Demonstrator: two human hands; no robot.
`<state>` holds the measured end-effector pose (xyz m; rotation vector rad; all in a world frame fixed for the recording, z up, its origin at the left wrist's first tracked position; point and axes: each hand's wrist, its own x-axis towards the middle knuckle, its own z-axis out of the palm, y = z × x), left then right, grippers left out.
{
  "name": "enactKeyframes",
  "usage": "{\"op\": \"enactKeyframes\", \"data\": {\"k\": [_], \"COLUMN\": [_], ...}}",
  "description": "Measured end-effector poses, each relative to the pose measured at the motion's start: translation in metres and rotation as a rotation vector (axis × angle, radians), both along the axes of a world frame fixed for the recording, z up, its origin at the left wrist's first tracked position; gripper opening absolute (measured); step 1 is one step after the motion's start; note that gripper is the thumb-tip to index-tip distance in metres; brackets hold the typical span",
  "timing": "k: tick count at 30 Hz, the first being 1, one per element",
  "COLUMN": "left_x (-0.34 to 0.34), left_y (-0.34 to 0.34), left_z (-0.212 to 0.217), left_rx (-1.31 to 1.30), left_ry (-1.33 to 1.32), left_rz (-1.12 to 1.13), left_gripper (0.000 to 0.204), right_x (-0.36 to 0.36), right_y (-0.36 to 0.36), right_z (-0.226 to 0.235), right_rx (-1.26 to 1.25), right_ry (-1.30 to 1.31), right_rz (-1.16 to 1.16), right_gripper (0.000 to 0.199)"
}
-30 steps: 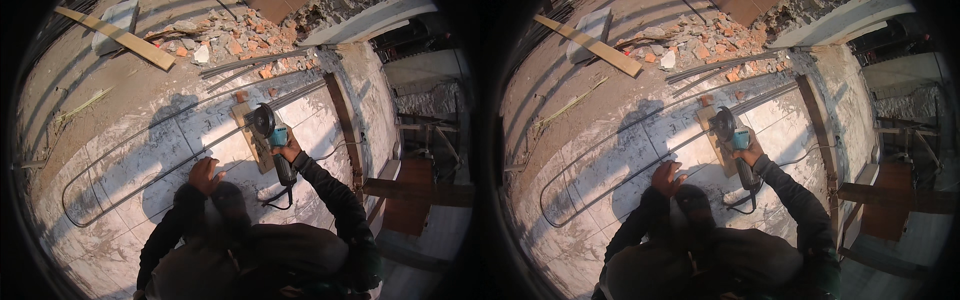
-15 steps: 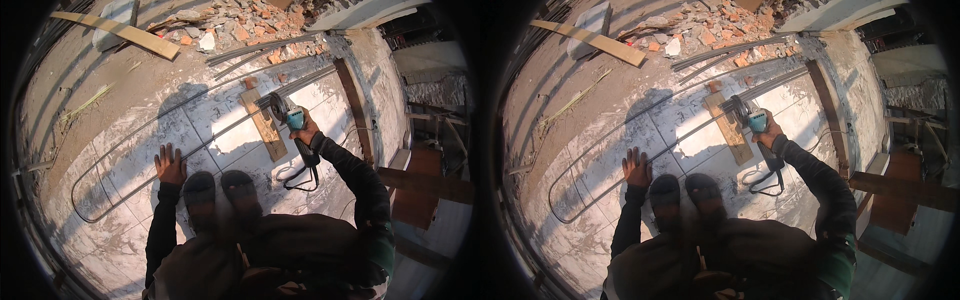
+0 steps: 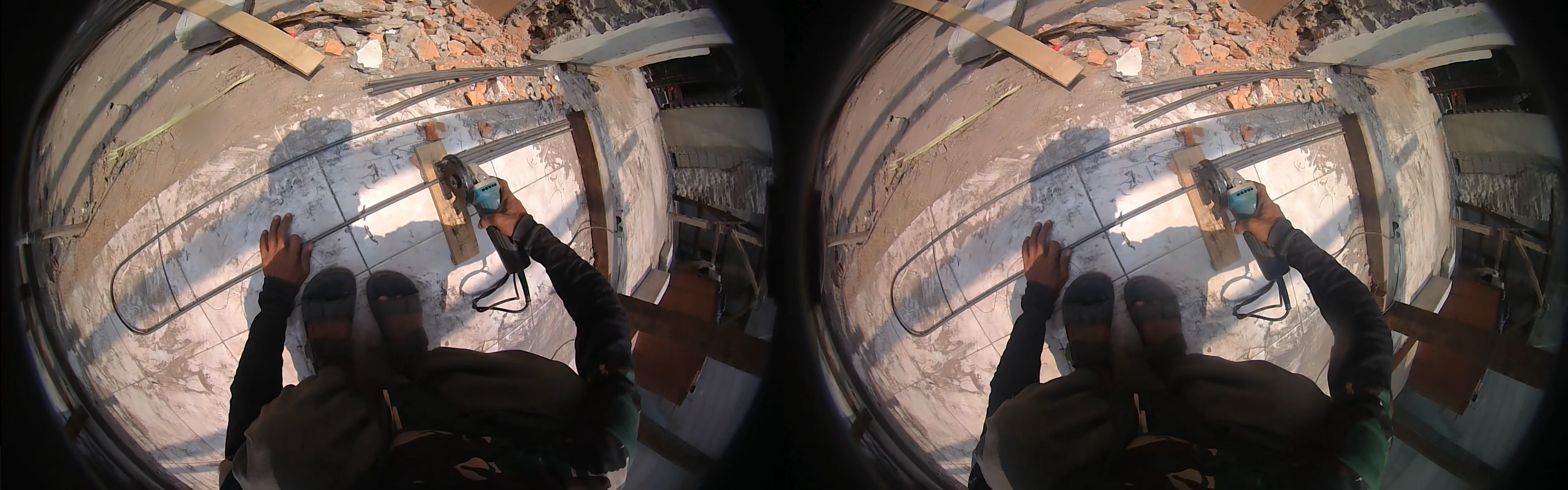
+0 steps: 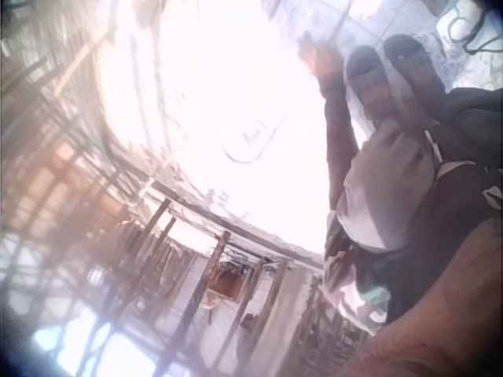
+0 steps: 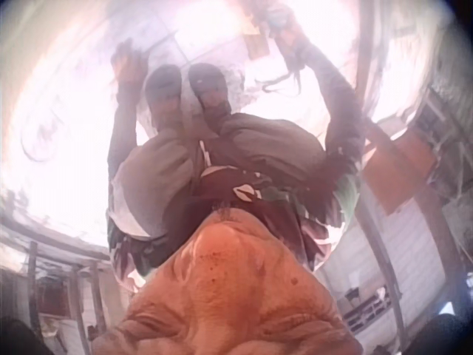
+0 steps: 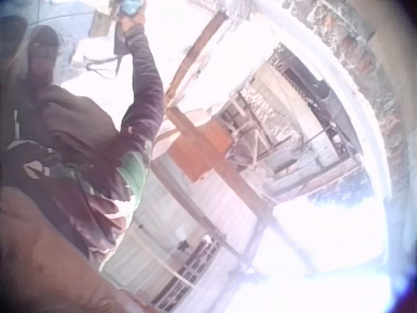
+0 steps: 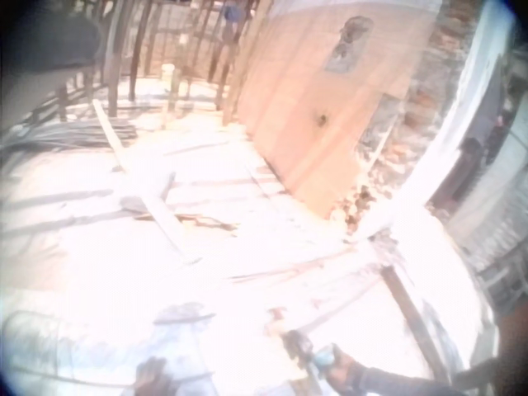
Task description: The person uses an angle grinder to cut through a bundle of metal rods supported by a wooden block on a tiled floor.
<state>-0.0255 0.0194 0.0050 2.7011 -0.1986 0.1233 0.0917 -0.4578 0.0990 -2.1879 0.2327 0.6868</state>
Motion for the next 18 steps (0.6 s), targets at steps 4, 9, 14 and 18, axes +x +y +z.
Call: {"op": "enactKeyframes", "data": {"k": [4, 9, 14, 18], "left_x": [0.0, 0.0, 0.001, 0.001], "left_y": [0.0, 0.002, 0.0, -0.001], "left_z": [-0.001, -0.001, -0.002, -0.001], "left_rx": [-0.011, 0.005, 0.027, 0.013], "left_ry": [-0.037, -0.035, -0.021, -0.022], "left_rz": [-0.006, -0.003, -0.002, 0.001], "left_gripper": [0.024, 0.024, 0.024, 0.025], "right_x": [0.002, 0.002, 0.004, 0.006], "right_y": [0.001, 0.008, 0.006, 0.003], "right_z": [-0.001, 0.001, 0.001, -0.002], "right_rx": [0.037, 0.122, 0.092, 0.096], "right_ry": [0.045, 0.058, 0.025, 0.053], "right_rz": [-0.012, -0.059, -0.021, -0.038], "right_gripper": [0.095, 0.095, 0.096, 0.096]}}
